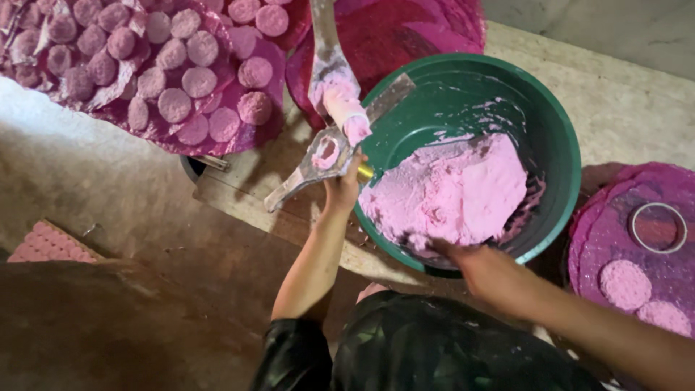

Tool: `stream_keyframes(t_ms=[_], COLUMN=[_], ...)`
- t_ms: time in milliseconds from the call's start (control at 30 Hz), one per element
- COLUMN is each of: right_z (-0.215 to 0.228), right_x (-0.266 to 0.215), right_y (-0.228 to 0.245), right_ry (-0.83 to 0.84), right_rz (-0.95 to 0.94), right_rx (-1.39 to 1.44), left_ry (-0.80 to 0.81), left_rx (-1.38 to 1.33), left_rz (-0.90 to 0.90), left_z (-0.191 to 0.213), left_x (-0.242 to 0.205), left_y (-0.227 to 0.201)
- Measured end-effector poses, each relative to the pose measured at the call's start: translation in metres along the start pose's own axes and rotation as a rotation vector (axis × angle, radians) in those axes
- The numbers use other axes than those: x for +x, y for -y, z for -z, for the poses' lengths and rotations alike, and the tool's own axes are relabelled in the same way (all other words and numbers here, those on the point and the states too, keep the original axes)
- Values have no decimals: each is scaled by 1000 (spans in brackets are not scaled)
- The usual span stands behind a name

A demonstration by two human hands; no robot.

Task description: The person scoops pink paste from a green bowl into a handheld metal mold, presses it with a cylindrical tool, and releases circular pink pads onto a glittery pink tray. The process is repeated continuously, with finished pads accumulating on the tray.

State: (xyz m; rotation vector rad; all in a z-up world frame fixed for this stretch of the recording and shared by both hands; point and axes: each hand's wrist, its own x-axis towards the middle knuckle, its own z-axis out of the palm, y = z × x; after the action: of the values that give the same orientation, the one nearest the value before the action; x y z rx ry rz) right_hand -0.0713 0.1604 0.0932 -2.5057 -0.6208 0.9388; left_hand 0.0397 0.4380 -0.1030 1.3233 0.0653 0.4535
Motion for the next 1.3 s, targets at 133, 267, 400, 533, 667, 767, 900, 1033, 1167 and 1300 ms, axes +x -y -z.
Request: stream_keyframes(t_ms=[133, 267, 400, 533, 667, 767, 900, 1033, 1167, 1300], right_z=[12, 2, 0, 8, 6, -6, -15, 0, 40, 61], right_x=[44, 41, 14, 46, 52, 8, -9, 5, -18, -26], right_y=[3, -11, -16, 2, -1, -24, -28, -8, 3, 22], right_ry=[-134, -233, -81, -200, -337, -289, -185, -283, -60, -24], right_rz=[64, 177, 107, 4, 176, 196, 31, 125, 16, -72], right_rx=[-100, -66, -212, -319, -168, -154, -283, -204, -301, -494], left_ry=[11, 22, 45, 65, 68, 46, 52, 14, 5, 28], left_rx=[40, -13, 67, 130, 81, 29, -10, -30, -55, -39], left_rz=[34, 52, -29, -69, -12, 10, -13, 49, 15, 3], left_z=[0, 1, 2, -1, -4, -6, -8, -11, -10, -9], left_x=[5, 7, 6, 11, 14, 14, 14, 14, 17, 12], left_y=[-1, -1, -2, -8, -14, -15, -16, -20, -23, -15])
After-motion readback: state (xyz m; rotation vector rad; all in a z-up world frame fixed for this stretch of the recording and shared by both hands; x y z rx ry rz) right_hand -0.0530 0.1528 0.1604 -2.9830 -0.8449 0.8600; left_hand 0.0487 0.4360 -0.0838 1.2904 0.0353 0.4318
